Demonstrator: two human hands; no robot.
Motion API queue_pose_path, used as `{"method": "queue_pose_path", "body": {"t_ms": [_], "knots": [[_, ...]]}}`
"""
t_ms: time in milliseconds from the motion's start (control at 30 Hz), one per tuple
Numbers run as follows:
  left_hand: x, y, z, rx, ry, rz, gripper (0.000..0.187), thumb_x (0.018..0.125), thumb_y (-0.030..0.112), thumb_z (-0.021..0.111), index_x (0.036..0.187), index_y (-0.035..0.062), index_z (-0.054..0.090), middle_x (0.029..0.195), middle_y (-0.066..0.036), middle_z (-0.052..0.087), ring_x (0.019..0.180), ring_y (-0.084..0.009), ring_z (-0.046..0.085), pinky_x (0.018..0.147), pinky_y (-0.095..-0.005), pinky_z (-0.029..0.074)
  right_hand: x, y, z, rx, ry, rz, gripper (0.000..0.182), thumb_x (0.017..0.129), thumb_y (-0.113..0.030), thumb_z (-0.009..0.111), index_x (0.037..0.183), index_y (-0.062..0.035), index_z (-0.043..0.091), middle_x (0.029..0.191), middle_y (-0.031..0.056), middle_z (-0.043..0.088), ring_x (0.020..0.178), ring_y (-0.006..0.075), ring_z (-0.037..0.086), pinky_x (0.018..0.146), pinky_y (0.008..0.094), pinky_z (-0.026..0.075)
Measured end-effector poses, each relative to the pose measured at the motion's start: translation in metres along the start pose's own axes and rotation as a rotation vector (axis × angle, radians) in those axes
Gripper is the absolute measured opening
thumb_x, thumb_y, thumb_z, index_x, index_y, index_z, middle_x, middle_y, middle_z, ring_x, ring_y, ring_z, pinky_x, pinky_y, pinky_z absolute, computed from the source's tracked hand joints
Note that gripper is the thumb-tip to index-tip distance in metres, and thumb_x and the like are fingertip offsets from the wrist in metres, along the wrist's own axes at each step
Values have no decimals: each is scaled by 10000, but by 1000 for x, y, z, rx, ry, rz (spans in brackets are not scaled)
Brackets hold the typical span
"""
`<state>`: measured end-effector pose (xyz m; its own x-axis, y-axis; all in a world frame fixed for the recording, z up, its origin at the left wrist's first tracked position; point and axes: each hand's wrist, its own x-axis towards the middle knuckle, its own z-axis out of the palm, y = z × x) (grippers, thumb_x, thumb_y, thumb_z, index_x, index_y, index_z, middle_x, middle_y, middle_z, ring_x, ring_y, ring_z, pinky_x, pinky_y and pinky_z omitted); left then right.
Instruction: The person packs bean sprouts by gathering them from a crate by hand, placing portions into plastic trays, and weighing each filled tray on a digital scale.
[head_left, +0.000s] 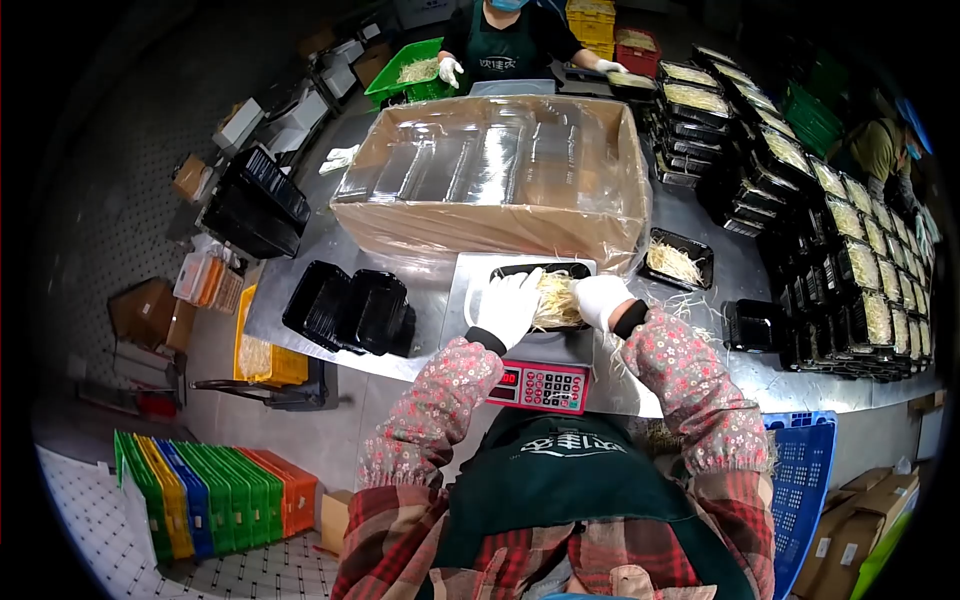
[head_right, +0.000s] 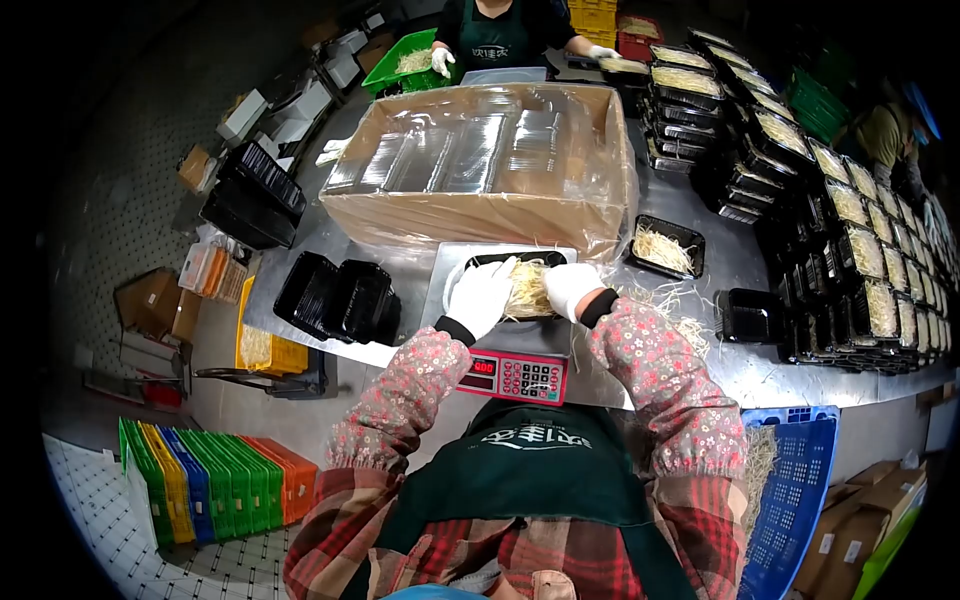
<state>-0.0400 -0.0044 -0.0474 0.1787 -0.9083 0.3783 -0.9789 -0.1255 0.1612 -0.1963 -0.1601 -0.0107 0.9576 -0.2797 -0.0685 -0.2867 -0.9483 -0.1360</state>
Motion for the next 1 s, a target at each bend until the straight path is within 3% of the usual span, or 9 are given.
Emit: {"method": "queue_pose_path", "body": {"t_ms": [267,300,333,400,533,700,800,900,1000], "knots": [[-1,-3,-19,46,119,45,444,930,248,527,1330,57,540,1225,-142,608,1089,-298,581,964,-427,426,-78,63,-61,250,93,164,266,912,-257,567,1071,-64,658,914,206,684,875,384,660,768,450,523],[2,1,-35,-257,-2,-200,424,925,195,532,1321,47,545,1248,-162,595,1095,-326,570,991,-435,421,-88,73,-61,282,118,170,284,912,-262,576,1093,-57,652,915,208,683,877,385,659,774,446,522],[0,-9,-49,-321,182,-78,406,941,151,527,1329,31,532,1260,-195,586,1141,-358,551,1020,-427,418,-97,84,-57,315,142,175,303,912,-266,585,1115,-50,647,915,210,682,878,386,658,780,442,520],[-8,-23,-59,-826,371,-398,385,992,156,494,1352,21,522,1325,-177,570,1222,-289,542,1060,-370,402,-114,101,-32,380,224,279,314,907,-271,614,1112,-34,634,911,203,684,884,375,662,778,429,518],[-39,-101,-65,-428,263,-619,467,1014,280,468,1386,-2,474,1312,-234,575,1235,-331,549,1036,-377,432,-141,116,17,453,196,464,286,908,-235,638,1115,-38,645,898,178,694,823,325,678,743,375,525],[-12,-93,-38,-262,-104,-324,386,970,285,507,1267,45,560,1166,-210,639,1107,-384,591,961,-457,460,-130,127,57,747,227,456,243,937,-146,634,1130,2,638,947,132,726,819,146,654,744,305,504],[13,-8,-31,-232,-156,-218,390,963,254,512,1278,27,552,1285,-228,557,1173,-379,533,1005,-453,422,-106,103,35,691,300,296,236,931,-150,618,1130,-24,639,931,138,716,789,240,670,745,337,506],[8,0,-17,-233,-17,195,476,941,274,569,1361,58,513,1333,-200,542,1224,-356,501,1050,-442,385,-97,100,33,683,419,248,284,920,-158,621,1192,-77,638,1064,171,693,980,316,674,847,360,515],[8,-20,-52,-598,-18,-48,505,965,192,564,1428,33,437,1399,-162,525,1332,-306,455,1114,-400,346,-103,97,35,529,577,241,337,905,-78,645,1240,-48,623,1158,137,689,1052,245,667,921,330,501]]}}
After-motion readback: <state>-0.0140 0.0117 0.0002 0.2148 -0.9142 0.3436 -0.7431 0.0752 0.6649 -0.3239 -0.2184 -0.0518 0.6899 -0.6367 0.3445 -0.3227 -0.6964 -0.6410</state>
